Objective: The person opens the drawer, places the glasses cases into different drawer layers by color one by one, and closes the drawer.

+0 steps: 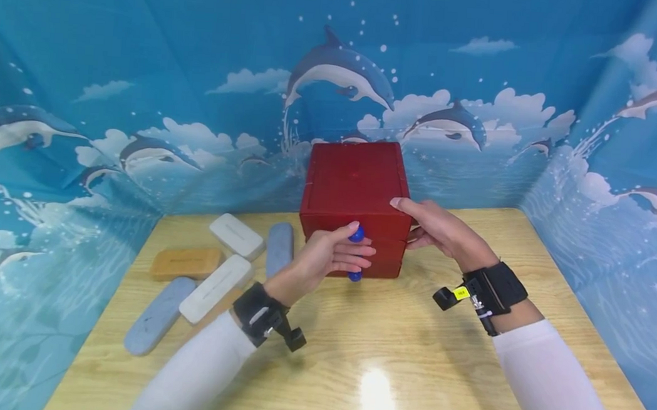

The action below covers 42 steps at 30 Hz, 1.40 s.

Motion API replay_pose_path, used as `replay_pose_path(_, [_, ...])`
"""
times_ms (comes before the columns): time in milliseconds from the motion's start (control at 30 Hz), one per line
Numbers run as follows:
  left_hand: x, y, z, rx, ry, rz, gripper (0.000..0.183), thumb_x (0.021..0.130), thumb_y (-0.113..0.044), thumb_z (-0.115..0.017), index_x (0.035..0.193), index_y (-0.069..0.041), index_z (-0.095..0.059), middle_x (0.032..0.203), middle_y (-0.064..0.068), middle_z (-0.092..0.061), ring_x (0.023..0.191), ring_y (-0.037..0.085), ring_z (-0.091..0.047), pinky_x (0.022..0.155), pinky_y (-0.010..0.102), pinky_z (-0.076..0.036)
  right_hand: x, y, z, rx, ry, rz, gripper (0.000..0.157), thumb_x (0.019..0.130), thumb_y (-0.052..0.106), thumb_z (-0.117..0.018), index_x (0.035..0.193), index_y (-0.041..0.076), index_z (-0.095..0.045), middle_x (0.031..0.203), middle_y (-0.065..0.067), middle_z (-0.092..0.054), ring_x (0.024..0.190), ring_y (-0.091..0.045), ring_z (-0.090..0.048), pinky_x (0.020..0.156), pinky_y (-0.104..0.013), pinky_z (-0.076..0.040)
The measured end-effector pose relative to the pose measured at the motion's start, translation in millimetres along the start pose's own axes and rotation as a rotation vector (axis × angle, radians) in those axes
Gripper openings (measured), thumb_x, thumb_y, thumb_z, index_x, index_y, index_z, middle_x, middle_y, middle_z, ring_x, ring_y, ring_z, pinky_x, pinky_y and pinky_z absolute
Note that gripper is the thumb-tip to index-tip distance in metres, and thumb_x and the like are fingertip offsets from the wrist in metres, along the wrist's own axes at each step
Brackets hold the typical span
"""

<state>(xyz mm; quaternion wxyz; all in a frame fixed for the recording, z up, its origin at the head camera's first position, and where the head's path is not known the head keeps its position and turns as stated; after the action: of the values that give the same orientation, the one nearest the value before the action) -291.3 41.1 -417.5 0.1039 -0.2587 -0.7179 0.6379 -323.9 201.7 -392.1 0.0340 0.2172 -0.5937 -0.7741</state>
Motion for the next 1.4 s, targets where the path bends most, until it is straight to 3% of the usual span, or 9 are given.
replay_pose_path(600, [-19.1, 4.1, -8.6, 0.041, 0.032, -0.041, 0.057, 0.087, -0.058, -0.057, 0.111, -0.006, -0.067, 0.1, 0.007, -0.072, 0.086, 0.027, -0.067, 0.083, 0.044, -0.052, -1, -1, 0.8, -0.039, -0.016, 0.004, 0.07, 0.094, 0.056, -0.046, 0.136, 0.0, -0.04, 0.129, -0.025, -0.049, 0.097, -0.033, -0.062, 0.078, -0.049, -0.053])
replay_pose_path(833, [-29.4, 7.6, -13.4, 0.034, 0.035, -0.061, 0.051, 0.088, -0.056, -0.057, 0.105, -0.01, -0.07, 0.098, 0.007, -0.072, 0.084, 0.028, -0.068, 0.085, 0.052, -0.049, 1, -2, 1.5, -0.037, -0.018, 0.016, 0.07, 0.094, 0.057, -0.047, 0.134, 0.001, -0.042, 0.127, -0.023, -0.051, 0.099, -0.034, -0.061, 0.077, -0.049, -0.053])
replay_pose_path(1400, [-50.9, 14.6, -22.4, 0.074, 0.056, -0.002, 0.046, 0.089, -0.058, -0.054, 0.103, -0.017, -0.069, 0.1, 0.004, -0.072, 0.083, 0.028, -0.068, 0.082, 0.047, -0.052, 0, -2, 1.6, -0.016, -0.022, 0.016, 0.069, 0.095, 0.056, -0.046, 0.133, -0.001, -0.042, 0.124, -0.025, -0.051, 0.093, -0.034, -0.064, 0.075, -0.049, -0.054])
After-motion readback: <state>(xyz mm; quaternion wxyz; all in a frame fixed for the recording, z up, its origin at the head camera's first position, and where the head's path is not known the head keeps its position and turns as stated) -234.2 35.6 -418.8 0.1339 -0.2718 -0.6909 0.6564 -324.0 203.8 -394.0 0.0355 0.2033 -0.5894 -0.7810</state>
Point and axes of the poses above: each hand's wrist, its own x-axis towards the middle knuckle, its own z-axis out of the back of the hand, y = z × x, the point moved 10 cm from there along x, towards the middle knuckle
